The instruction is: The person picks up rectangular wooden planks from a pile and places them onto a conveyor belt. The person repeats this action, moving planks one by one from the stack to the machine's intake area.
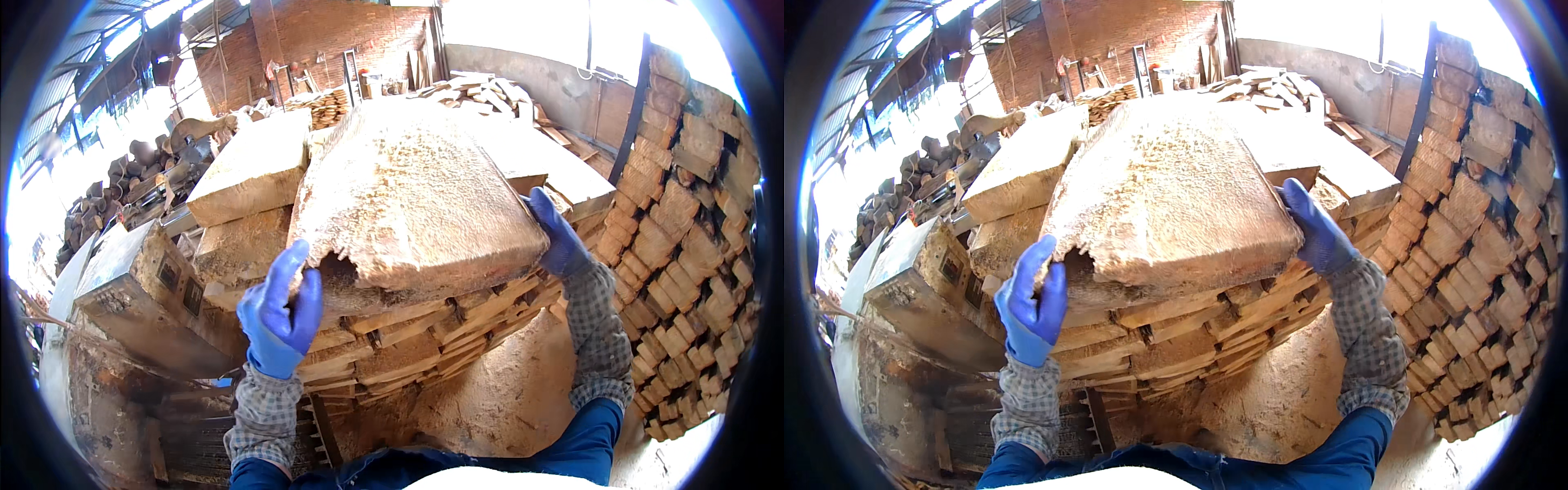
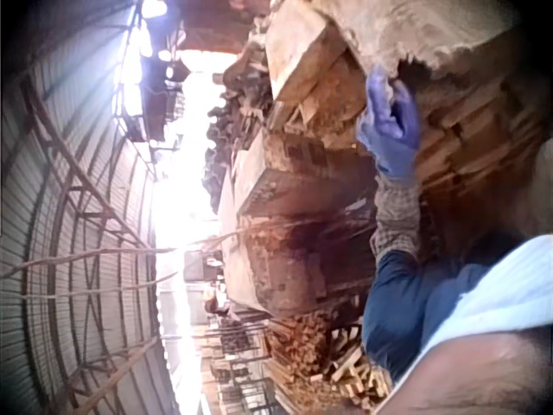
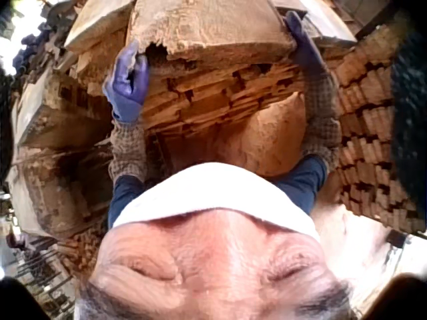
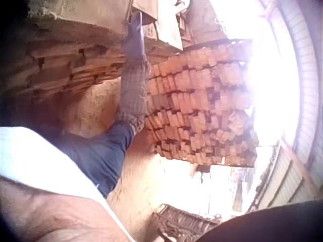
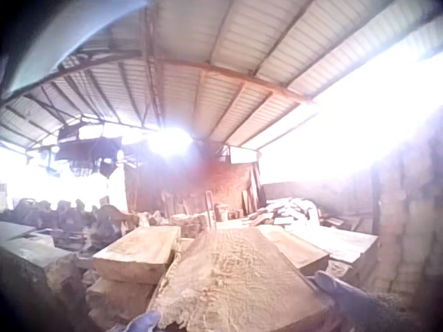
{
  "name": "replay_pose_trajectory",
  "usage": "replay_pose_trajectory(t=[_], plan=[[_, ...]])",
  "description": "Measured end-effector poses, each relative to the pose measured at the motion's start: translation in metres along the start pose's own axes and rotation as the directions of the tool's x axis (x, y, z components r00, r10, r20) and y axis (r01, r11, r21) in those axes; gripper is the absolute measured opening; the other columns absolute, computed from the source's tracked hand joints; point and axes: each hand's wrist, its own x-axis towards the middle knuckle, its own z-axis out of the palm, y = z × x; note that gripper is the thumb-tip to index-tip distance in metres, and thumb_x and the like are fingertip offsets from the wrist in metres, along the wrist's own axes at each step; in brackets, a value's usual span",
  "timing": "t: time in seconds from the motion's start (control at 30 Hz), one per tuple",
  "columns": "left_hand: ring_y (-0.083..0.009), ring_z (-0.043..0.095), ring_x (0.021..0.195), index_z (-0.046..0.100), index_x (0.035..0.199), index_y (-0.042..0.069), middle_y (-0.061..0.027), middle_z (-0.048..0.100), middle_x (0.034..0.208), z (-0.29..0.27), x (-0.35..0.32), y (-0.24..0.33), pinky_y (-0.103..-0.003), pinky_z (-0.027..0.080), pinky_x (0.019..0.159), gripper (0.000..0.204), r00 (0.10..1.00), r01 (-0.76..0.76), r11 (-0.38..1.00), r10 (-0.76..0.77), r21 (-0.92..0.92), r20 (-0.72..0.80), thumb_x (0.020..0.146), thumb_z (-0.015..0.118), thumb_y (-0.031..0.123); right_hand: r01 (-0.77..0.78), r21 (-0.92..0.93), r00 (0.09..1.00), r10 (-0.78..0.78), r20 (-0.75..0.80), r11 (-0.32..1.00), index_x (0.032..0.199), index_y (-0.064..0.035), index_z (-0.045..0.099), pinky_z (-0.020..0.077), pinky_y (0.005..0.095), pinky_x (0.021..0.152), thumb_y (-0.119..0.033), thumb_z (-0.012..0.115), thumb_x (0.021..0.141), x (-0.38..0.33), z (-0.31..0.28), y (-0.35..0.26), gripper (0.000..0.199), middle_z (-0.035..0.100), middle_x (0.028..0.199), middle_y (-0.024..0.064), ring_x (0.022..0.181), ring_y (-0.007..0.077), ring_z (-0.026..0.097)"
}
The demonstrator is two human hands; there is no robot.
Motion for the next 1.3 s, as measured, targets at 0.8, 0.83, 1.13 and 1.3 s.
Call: replay_pose_trajectory(t=[0.8, 0.83, 1.13, 1.3], plan=[[-0.0195, 0.066, 0.109, 0.056, 0.134, 0.002, -0.0099, 0.065, 0.124, -0.01, -0.177, -0.065, -0.034, 0.055, 0.096, 0.047, 0.485, 0.57, -0.177, -0.716, -0.803, 0.502, 0.106, 0.054, 0.04, -0.084, 0.002, 0.994, 0.084, -0.076, 0.996, 0.151, 0.0037, 0.041, 0.0415, 0.0309, 0.109, -0.022, 0.072, 0.092, -0.132, 0.07, 0.246, 0.071, 0.055, 0.142, 0.0093, 0.128, 0.0185, 0.052], [-0.0223, 0.064, 0.116, 0.052, 0.142, 0.004, -0.0131, 0.062, 0.133, -0.034, -0.203, -0.076, -0.036, 0.053, 0.101, 0.054, 0.484, 0.569, -0.107, -0.758, -0.816, 0.437, 0.107, 0.048, 0.044, -0.106, -0.005, 0.994, 0.106, -0.009, 0.994, 0.154, 0.0046, 0.036, 0.0381, 0.0319, 0.113, -0.021, 0.075, 0.089, -0.132, 0.092, 0.242, 0.08, 0.05, 0.148, 0.0114, 0.133, 0.0195, 0.048], [-0.0298, 0.031, 0.148, 0.027, 0.161, 0.009, -0.0115, 0.032, 0.163, -0.145, -0.352, -0.031, -0.044, 0.02, 0.125, 0.067, 0.155, 0.521, 0.066, -0.988, -0.851, 0.018, 0.109, 0.029, 0.052, -0.139, -0.251, 0.866, 0.241, 0.438, 0.958, 0.157, 0.0092, 0.024, 0.033, 0.0336, 0.117, -0.021, 0.081, 0.089, -0.113, 0.215, 0.277, 0.093, 0.042, 0.156, 0.0164, 0.14, 0.0203, 0.042], [-0.0278, 0.055, 0.129, 0.045, 0.151, 0.004, -0.0123, 0.053, 0.147, -0.229, -0.499, 0.008, -0.04, 0.044, 0.111, 0.06, -0.002, 0.49, 0.217, -0.968, -0.844, -0.25, 0.106, 0.048, 0.043, -0.238, -0.286, 0.639, 0.371, 0.674, 0.928, 0.154, 0.0095, 0.031, 0.0371, 0.0367, 0.117, -0.023, 0.08, 0.09, -0.115, 0.285, 0.312, 0.087, 0.046, 0.153, 0.0199, 0.139, 0.0245, 0.046]])
